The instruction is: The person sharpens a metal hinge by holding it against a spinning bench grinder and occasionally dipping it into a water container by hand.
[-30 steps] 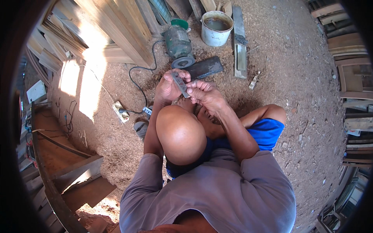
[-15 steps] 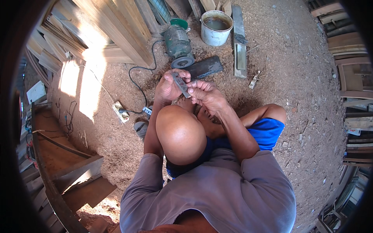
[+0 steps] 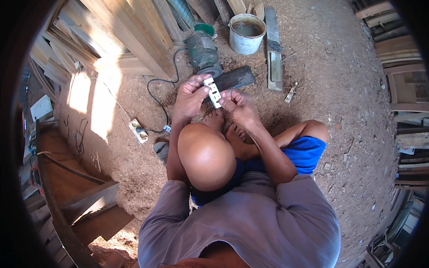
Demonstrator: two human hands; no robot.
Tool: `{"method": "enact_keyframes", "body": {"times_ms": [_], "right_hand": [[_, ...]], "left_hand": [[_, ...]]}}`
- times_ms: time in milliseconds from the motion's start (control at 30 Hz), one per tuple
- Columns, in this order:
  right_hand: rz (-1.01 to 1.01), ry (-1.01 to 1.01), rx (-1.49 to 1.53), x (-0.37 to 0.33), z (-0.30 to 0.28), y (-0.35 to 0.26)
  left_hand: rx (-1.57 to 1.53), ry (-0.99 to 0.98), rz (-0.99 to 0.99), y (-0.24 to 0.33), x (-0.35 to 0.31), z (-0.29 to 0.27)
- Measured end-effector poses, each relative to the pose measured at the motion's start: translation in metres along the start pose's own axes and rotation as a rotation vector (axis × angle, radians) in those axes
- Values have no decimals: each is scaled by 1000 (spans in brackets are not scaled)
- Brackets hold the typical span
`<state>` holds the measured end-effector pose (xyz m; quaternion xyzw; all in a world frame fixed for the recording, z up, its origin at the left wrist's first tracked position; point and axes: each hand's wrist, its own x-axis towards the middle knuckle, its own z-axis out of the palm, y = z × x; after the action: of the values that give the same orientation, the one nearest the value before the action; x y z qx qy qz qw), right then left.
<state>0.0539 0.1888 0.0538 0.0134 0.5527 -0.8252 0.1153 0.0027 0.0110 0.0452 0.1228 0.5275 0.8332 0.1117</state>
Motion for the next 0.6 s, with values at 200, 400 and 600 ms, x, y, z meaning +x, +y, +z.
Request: {"method": "enact_keyframes", "body": {"times_ms": [200,400,600], "right_hand": [[-25,5,-73,-1,-2,-3],[34,-18,81,-2,0,-5],[18,-36,289,-6,5,-41]], "left_hand": [[-161,71,-51,5,1,6],[-297,-21,-64,8,2,3],[-239,-99,70,15,25,17]]}}
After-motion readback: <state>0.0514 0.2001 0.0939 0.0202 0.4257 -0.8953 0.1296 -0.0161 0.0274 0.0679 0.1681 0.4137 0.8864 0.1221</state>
